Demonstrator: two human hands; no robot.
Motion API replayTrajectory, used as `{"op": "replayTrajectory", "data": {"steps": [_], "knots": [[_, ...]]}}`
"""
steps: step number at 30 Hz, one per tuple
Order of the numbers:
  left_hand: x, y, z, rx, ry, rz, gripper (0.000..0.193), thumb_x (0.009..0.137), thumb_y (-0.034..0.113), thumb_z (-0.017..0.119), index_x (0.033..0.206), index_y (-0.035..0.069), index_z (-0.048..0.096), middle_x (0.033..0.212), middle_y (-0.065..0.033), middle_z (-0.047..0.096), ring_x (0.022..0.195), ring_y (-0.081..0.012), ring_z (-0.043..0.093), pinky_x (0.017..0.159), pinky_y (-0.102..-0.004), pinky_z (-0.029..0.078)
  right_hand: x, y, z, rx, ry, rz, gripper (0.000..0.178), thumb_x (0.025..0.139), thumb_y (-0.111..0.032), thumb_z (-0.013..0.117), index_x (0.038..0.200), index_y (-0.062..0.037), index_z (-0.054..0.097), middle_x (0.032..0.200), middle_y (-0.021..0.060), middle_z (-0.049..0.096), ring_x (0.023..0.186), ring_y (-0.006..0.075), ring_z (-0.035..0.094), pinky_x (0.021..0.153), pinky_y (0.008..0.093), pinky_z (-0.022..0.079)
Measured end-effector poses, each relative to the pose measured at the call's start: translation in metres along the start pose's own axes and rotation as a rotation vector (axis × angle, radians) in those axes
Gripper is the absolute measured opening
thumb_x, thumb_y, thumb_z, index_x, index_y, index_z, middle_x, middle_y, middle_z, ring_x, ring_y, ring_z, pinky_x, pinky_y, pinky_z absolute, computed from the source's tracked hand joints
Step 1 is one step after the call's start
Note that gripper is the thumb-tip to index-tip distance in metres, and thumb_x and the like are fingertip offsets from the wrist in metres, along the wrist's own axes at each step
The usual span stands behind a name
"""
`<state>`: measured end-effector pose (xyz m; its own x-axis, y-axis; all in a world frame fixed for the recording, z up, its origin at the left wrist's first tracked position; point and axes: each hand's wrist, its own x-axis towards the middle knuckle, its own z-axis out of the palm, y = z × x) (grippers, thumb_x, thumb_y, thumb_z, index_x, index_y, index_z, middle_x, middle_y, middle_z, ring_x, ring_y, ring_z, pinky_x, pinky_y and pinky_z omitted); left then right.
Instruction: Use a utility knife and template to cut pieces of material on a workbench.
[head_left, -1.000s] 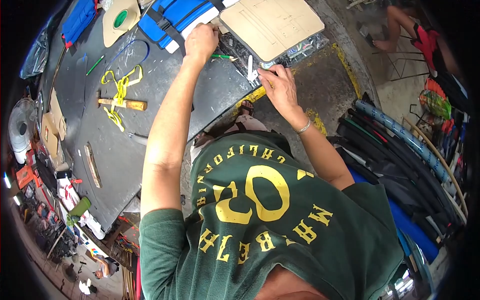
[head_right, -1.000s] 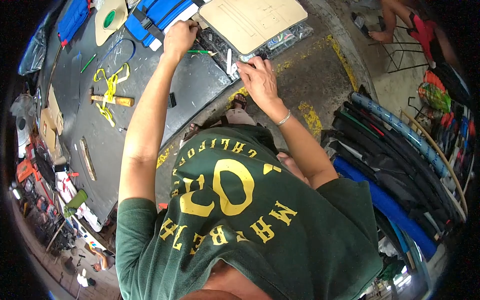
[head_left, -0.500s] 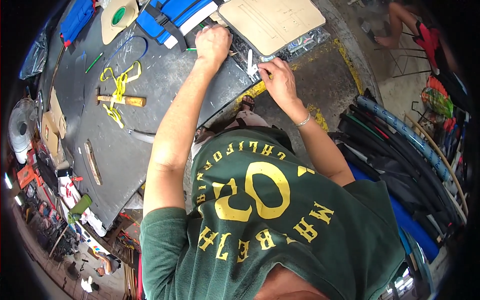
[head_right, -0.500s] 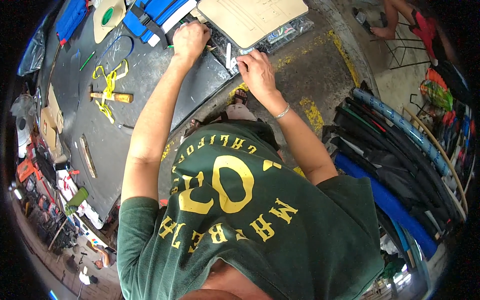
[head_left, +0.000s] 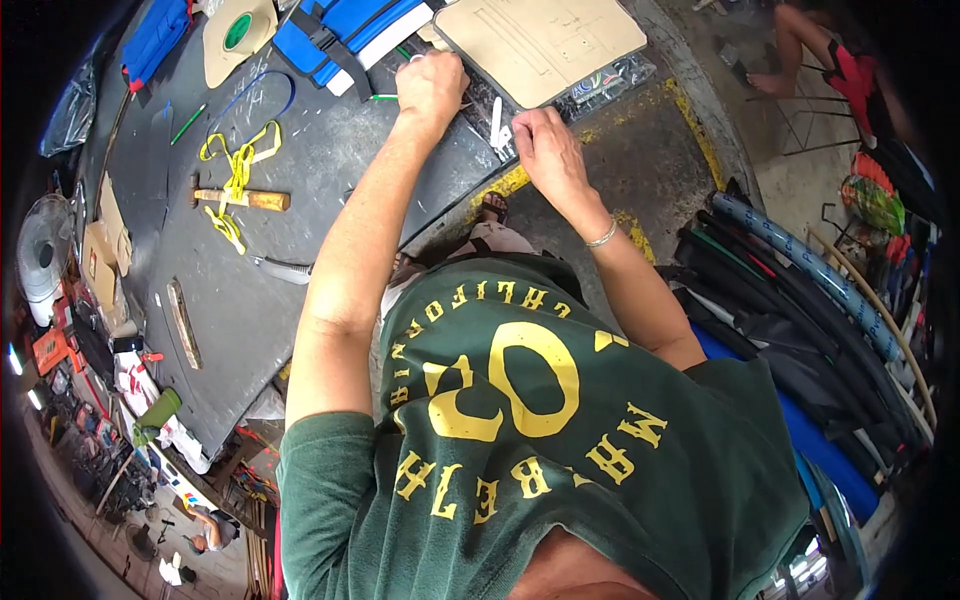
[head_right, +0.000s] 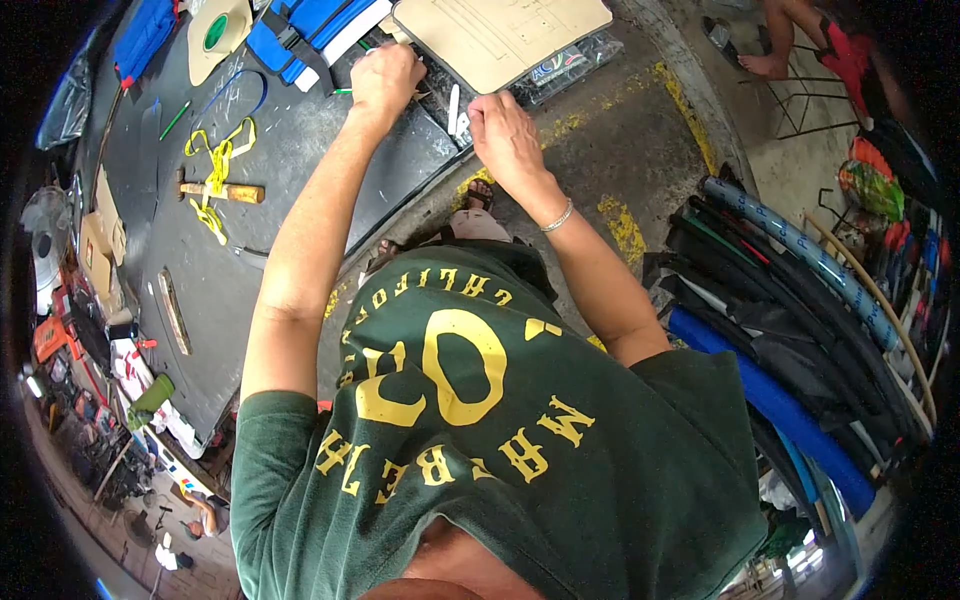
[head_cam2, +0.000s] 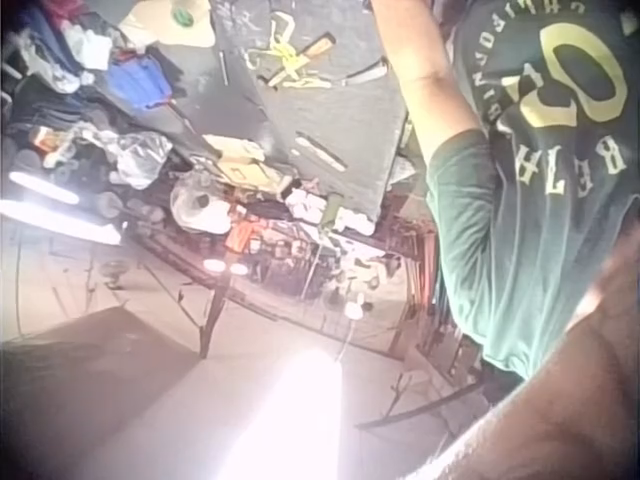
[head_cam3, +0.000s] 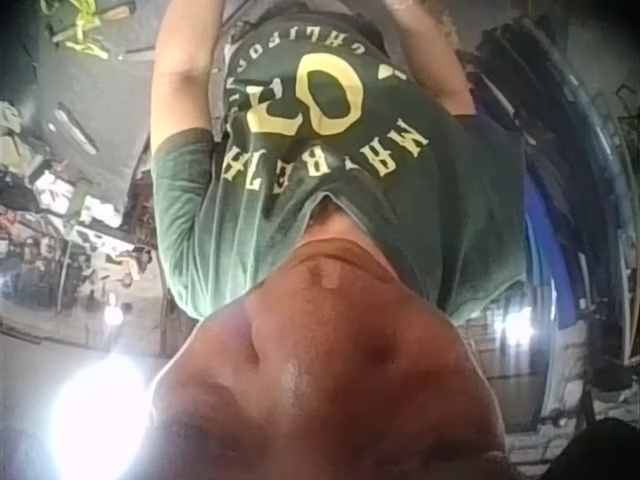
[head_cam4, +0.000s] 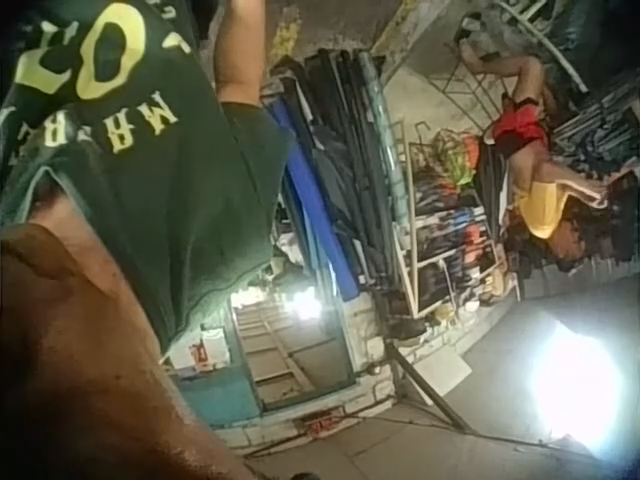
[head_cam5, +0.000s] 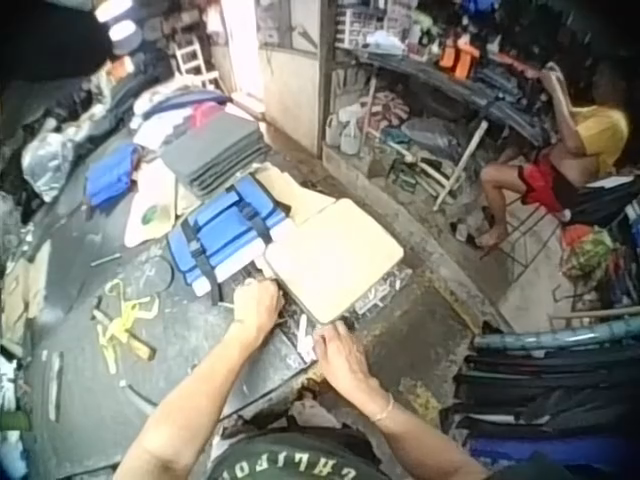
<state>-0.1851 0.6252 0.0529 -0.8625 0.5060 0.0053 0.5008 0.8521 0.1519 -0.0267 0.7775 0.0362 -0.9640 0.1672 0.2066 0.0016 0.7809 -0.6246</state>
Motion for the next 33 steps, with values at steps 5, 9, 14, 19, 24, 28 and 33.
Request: {"op": "replayTrajectory", "data": {"steps": [5,9,14,19,24,28,33], "knots": [[-0.004,-0.002,-0.008,-0.055,0.097,0.116,0.022,0.082,0.028,0.070,0.082,0.006,0.074,0.088,-0.0163,0.073,0.085,-0.0334,0.072,0.076,-0.0440,0.057,0.008,-0.017,0.013,0.226,0.000,0.023,0.011,0.091,-0.012,0.070,0.100,-0.0045,0.068,0.094,0.0158,0.067,0.084,0.0354,0.068,0.075,0.0436,0.054],[-0.028,0.007,-0.011,-0.155,0.062,0.174,0.020,0.080,0.026,0.071,0.085,0.007,0.076,0.085,-0.0145,0.073,0.081,-0.0335,0.071,0.082,-0.0452,0.056,0.003,-0.012,0.004,0.115,0.055,0.058,0.015,0.090,-0.015,0.074,0.102,-0.0059,0.072,0.095,0.0124,0.067,0.077,0.0337,0.067,0.072,0.0411,0.054],[-0.049,0.008,-0.010,-0.155,0.180,0.289,0.023,0.088,0.027,0.066,0.098,0.011,0.079,0.086,-0.0156,0.073,0.082,-0.0354,0.071,0.078,-0.0443,0.058,-0.005,-0.010,-0.001,-0.003,-0.033,-0.035,0.015,0.085,-0.014,0.075,0.099,-0.0079,0.075,0.092,0.0093,0.065,0.084,0.0312,0.067,0.078,0.0414,0.054],[-0.045,0.049,-0.019,-0.253,-0.127,-0.022,0.030,0.089,0.034,0.070,0.105,0.009,0.074,0.094,-0.0195,0.074,0.089,-0.0371,0.073,0.080,-0.0464,0.059,-0.006,-0.009,0.004,-0.001,-0.078,-0.007,0.013,0.084,-0.012,0.073,0.097,-0.0106,0.075,0.092,0.0086,0.063,0.091,0.0316,0.065,0.081,0.0454,0.052],[-0.037,0.043,0.000,-0.254,-0.026,-0.081,0.030,0.085,0.030,0.073,0.104,0.007,0.072,0.093,-0.0197,0.073,0.090,-0.0367,0.073,0.082,-0.0468,0.058,-0.004,-0.015,0.005,0.042,-0.037,0.001,0.011,0.085,-0.014,0.072,0.096,-0.0108,0.075,0.093,0.0090,0.064,0.091,0.0317,0.065,0.080,0.0454,0.052],[-0.034,0.040,0.001,-0.288,-0.035,-0.010,0.027,0.083,0.024,0.073,0.102,0.006,0.073,0.092,-0.0187,0.074,0.088,-0.0358,0.073,0.080,-0.0460,0.059,-0.005,-0.013,0.005,0.002,-0.002,-0.029,0.013,0.085,-0.014,0.076,0.097,-0.0090,0.076,0.090,0.0099,0.064,0.084,0.0313,0.067,0.077,0.0417,0.054],[-0.019,0.023,-0.011,-0.604,0.086,-0.168,0.023,0.078,0.023,0.075,0.091,0.004,0.077,0.087,-0.0199,0.074,0.086,-0.0360,0.074,0.084,-0.0434,0.059,-0.005,-0.012,0.004,-0.006,0.001,-0.032,0.015,0.085,-0.016,0.076,0.098,-0.0103,0.077,0.089,0.0088,0.064,0.082,0.0301,0.067,0.075,0.0418,0.054]]}}
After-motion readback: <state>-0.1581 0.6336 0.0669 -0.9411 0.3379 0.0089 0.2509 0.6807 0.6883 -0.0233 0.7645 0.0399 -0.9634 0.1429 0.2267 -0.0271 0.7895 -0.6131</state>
